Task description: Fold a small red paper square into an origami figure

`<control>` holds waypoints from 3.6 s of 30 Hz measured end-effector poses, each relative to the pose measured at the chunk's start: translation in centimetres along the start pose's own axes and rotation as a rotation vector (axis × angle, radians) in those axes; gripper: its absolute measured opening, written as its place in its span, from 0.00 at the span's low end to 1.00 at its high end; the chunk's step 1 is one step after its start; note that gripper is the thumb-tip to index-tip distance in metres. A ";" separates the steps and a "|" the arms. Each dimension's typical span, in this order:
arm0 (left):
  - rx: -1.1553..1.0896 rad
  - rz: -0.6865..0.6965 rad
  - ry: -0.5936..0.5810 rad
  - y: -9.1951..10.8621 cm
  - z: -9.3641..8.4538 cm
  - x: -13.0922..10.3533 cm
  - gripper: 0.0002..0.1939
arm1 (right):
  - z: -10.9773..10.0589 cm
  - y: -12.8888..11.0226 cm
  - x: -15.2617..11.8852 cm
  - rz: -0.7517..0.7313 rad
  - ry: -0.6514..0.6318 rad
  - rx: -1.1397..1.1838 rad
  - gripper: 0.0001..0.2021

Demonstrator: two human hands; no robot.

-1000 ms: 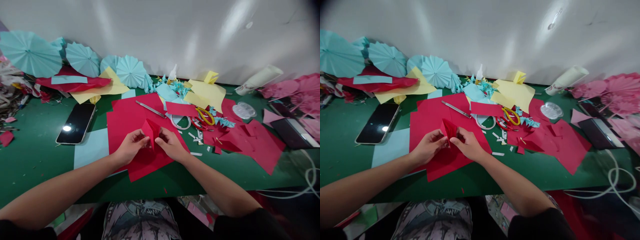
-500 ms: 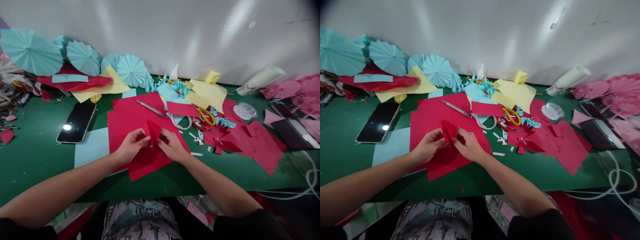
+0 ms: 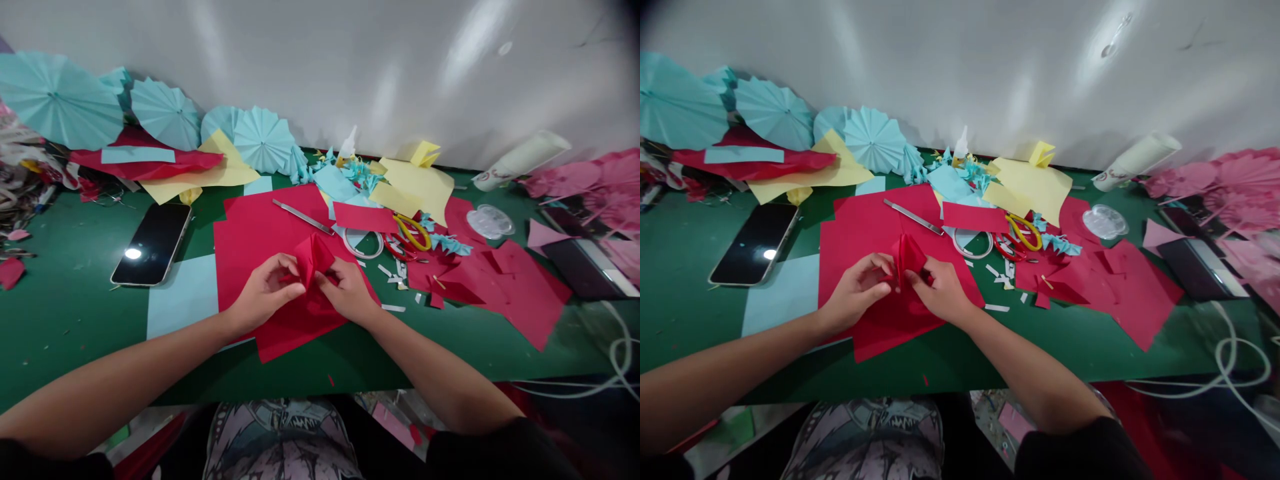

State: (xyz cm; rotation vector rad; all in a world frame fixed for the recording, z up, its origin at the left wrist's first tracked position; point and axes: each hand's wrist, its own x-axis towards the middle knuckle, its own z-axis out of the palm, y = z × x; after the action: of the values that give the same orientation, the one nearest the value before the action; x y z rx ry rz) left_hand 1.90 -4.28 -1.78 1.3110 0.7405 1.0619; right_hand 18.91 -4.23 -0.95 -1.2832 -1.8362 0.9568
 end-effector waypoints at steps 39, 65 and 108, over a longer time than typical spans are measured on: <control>0.388 0.066 0.127 -0.6 -0.1 -0.3 0.07 | 0.1 0.1 -0.2 -0.050 0.020 0.018 0.10; 0.830 0.338 -0.022 0.7 -1.4 0.2 0.07 | -0.3 -0.4 -0.2 -0.279 0.060 -0.053 0.05; 0.214 -0.357 -0.292 1.2 -0.1 -0.2 0.05 | 0.7 -0.1 0.6 0.338 0.260 0.749 0.16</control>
State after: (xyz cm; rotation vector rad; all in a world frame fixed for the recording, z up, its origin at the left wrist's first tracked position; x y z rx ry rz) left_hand 1.44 -4.53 -0.65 1.4122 0.8428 0.5032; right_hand 18.10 -3.85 -1.10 -1.1641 -0.9212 1.4032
